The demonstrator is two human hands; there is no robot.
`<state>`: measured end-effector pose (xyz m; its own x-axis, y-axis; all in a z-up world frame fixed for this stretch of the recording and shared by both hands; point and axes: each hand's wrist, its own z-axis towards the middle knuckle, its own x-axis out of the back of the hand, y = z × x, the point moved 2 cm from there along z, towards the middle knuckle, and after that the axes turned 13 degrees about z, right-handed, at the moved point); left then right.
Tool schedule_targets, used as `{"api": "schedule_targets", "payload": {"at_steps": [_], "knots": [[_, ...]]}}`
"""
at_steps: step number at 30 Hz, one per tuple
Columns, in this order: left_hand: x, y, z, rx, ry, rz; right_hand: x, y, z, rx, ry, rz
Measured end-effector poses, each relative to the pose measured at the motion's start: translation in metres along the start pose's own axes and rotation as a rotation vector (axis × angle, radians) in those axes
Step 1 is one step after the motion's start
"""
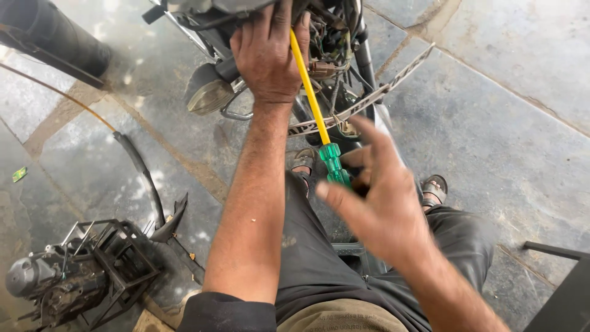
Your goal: Repairing the front assembly and internal wiring of a motorcycle using tools.
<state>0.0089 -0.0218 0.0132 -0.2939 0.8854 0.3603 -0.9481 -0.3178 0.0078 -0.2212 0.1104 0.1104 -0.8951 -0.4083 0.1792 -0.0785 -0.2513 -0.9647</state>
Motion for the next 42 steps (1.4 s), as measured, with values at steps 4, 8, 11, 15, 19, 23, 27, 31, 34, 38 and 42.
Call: {"api": "schedule_targets", "payload": {"at_steps": [4,8,11,15,19,23,27,31,34,38,42], "knots": [[-0.002,-0.001,-0.009,0.022,-0.063,0.054,-0.025,-0.019,-0.021,0.375,-0.006,-0.624],[-0.004,-0.002,-0.004,0.019,-0.078,0.040,-0.022,0.028,-0.020,0.402,0.075,-0.462],[-0.001,-0.001,-0.007,-0.007,-0.004,0.001,-0.009,0.023,-0.015,0.127,0.144,0.068],[-0.002,0.000,-0.005,-0.012,-0.028,0.037,-0.002,0.004,-0.013,0.105,0.155,0.163],[-0.006,-0.004,-0.008,-0.003,-0.066,0.057,-0.014,0.021,-0.026,0.381,0.008,-0.725],[-0.007,-0.006,-0.008,0.003,-0.065,0.030,-0.001,0.027,-0.019,-0.039,0.154,-0.039],[-0.002,-0.003,-0.007,-0.005,-0.081,0.011,0.017,0.019,-0.006,-0.110,0.170,0.105],[0.005,-0.002,-0.002,-0.016,-0.107,0.085,0.010,0.019,-0.014,0.410,0.104,-0.802],[-0.002,-0.003,-0.007,-0.006,-0.086,0.046,0.004,0.020,-0.006,0.293,0.074,-0.843],[0.003,-0.003,-0.005,-0.002,-0.055,0.035,0.011,0.029,0.004,-0.381,0.220,0.596],[0.006,0.002,-0.001,0.002,-0.105,0.051,0.007,0.005,-0.001,0.006,0.181,-0.060]]}}
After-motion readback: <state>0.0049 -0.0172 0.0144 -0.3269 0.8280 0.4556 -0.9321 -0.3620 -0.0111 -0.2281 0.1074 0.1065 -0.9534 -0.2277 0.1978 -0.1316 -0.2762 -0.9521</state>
